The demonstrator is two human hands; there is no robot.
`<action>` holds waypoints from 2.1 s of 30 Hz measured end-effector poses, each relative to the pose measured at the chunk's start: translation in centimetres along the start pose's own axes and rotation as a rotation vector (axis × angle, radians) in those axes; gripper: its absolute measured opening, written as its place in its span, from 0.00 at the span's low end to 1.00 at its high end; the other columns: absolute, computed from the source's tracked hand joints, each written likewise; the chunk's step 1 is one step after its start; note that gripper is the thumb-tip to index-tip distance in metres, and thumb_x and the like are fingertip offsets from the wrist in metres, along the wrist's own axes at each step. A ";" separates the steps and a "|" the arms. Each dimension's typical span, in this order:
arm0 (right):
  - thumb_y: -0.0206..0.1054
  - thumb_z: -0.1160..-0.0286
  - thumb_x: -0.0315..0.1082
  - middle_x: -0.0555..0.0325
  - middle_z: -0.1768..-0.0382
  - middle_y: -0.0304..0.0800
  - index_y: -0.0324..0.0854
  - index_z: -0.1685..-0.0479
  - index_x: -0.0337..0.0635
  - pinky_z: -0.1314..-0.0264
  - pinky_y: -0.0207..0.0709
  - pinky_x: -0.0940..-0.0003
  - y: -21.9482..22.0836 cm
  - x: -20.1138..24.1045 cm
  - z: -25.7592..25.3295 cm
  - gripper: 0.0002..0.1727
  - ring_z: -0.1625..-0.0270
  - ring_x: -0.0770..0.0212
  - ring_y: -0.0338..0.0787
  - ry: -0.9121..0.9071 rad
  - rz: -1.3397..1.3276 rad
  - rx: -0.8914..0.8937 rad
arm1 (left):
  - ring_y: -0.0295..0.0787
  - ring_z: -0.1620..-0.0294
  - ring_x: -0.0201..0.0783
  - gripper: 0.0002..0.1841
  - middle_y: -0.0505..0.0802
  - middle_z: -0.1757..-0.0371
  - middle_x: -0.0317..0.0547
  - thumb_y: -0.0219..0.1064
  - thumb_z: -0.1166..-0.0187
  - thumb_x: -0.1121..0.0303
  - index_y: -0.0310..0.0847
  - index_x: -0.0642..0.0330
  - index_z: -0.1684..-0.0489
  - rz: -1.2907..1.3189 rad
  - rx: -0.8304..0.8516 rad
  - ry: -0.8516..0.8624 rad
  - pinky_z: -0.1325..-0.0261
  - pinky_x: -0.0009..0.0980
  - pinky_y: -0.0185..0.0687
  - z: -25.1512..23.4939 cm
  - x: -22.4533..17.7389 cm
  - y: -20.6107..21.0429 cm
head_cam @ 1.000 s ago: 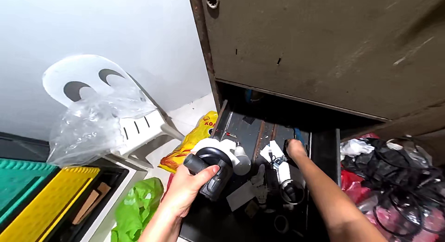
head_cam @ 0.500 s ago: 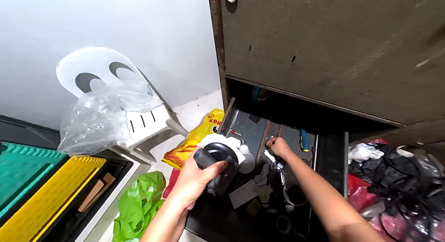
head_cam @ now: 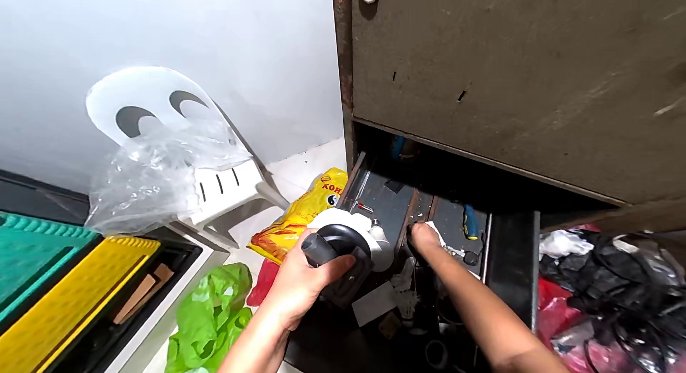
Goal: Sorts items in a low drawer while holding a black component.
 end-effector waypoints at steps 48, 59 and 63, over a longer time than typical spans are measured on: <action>0.72 0.22 0.46 0.35 0.28 0.82 0.78 0.30 0.29 0.24 0.73 0.38 -2.9 -12.7 0.4 0.31 0.23 0.40 0.81 0.385 -0.084 0.011 | 0.94 0.62 0.29 0.27 0.95 0.62 0.37 0.79 0.52 0.66 0.82 0.55 0.47 -0.002 0.002 0.062 0.58 0.26 0.91 0.3 0.1 -0.1; 0.64 0.15 0.54 0.32 0.21 0.74 0.73 0.24 0.25 0.13 0.61 0.46 -1.0 -13.7 -0.2 0.38 0.15 0.41 0.72 0.304 -0.129 0.141 | 0.94 0.60 0.31 0.27 0.95 0.60 0.38 0.78 0.50 0.69 0.80 0.56 0.44 -0.005 0.006 0.050 0.57 0.27 0.91 0.2 0.2 -0.1; 0.69 0.19 0.49 0.36 0.25 0.79 0.80 0.29 0.32 0.17 0.66 0.45 -0.4 -14.3 -1.0 0.31 0.19 0.43 0.76 0.338 -0.174 0.125 | 0.94 0.60 0.30 0.27 0.94 0.61 0.38 0.78 0.49 0.68 0.80 0.57 0.45 -0.021 0.011 0.046 0.57 0.27 0.91 0.3 0.1 -0.1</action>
Point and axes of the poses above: each hand's wrist, its own z-axis away from the middle knuckle, its own y-axis out of the palm, x = y × z, the point moved 3 cm from there along -z, towards the middle knuckle
